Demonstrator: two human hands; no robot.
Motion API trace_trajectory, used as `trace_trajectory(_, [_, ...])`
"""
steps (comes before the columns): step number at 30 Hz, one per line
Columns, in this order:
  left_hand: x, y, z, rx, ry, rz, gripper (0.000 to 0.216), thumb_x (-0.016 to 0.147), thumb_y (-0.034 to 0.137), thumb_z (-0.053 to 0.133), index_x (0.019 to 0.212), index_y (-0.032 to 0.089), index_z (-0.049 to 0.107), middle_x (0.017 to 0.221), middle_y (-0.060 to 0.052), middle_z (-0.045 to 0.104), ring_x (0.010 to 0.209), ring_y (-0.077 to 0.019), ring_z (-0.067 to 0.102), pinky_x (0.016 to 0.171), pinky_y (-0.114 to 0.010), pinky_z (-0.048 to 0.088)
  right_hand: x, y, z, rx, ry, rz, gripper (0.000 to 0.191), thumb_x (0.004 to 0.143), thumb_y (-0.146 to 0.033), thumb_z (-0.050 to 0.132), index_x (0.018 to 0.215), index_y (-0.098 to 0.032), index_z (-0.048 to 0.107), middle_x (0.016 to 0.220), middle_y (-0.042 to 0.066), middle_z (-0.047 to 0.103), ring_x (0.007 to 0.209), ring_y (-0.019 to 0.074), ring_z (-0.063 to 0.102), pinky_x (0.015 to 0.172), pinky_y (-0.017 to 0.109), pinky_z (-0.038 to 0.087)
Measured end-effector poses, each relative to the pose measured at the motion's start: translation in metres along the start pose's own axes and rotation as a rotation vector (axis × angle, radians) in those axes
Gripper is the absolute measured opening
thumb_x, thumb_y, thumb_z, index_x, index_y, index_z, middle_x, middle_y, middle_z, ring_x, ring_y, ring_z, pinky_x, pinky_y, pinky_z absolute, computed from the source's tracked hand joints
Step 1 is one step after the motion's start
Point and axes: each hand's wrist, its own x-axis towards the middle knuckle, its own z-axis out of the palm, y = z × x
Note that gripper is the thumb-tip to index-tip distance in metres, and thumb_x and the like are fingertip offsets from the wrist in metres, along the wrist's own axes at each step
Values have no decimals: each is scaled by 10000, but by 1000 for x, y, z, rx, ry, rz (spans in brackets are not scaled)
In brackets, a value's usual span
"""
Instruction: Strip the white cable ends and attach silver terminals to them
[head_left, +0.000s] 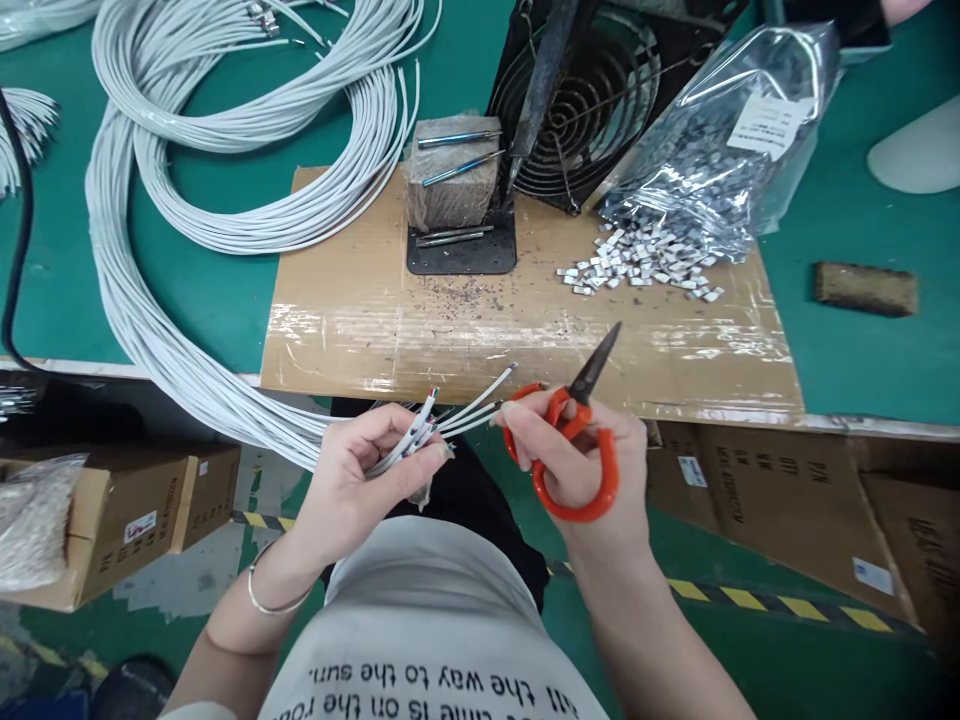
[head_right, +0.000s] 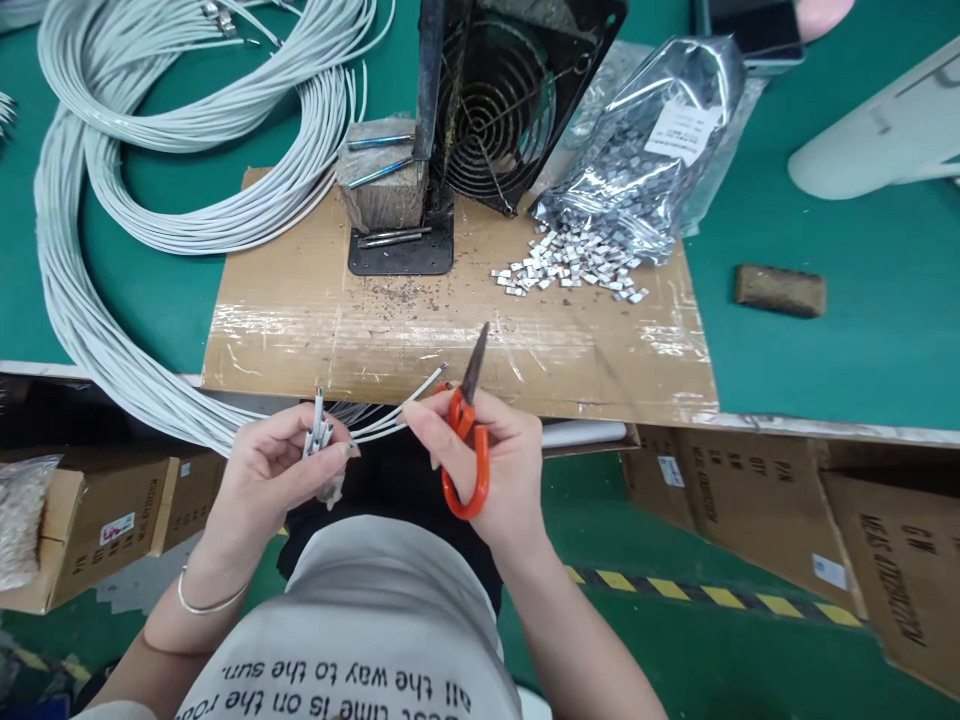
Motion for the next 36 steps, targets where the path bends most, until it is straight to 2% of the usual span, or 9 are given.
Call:
trace_trajectory(5, [0, -1, 3, 43, 35, 25, 227, 933, 405, 851, 905, 180, 865, 694, -20, 693, 531, -94, 479, 475, -217, 396, -4, -5, -13, -273, -270, -156, 413, 902, -408, 857, 641, -202, 612, 617, -30, 521, 567, 117, 439, 508, 273, 329])
trace_trajectory(10, [3, -3, 4, 25, 45, 54, 129, 927, 310, 856, 894, 185, 860, 734, -19, 720, 559, -90, 510, 502, -196, 420, -8, -7, -16, -425, -401, -221, 431, 927, -334, 828, 669, -215, 505, 637, -42, 490, 595, 116, 417, 538, 270, 324])
trace_trajectory(19, [0, -4, 2, 14, 10, 44, 78, 930, 220, 822, 863, 181, 816, 671, 26, 623, 550, -66, 455, 495, -167, 360, -7, -4, -16, -529, -455, -282, 474, 952, -212, 684, 690, -237, 291, 614, -57, 364, 583, 106, 337, 539, 271, 280])
trace_trajectory(27, [0, -3, 2, 56, -2, 51, 102, 929, 219, 812, 840, 170, 799, 632, 39, 554, 542, -69, 373, 477, -194, 293, -2, -6, -21, -511, -520, -277, 475, 911, -133, 652, 680, -232, 248, 599, -66, 307, 566, 93, 279, 520, 263, 253])
trace_trajectory(36, [-2, -4, 2, 49, 8, 46, 105, 927, 234, 836, 839, 184, 811, 639, 41, 583, 533, -65, 377, 468, -192, 298, -2, -4, -21, -511, -476, -342, 479, 847, -65, 654, 672, -228, 239, 601, -70, 274, 568, 91, 235, 504, 263, 219])
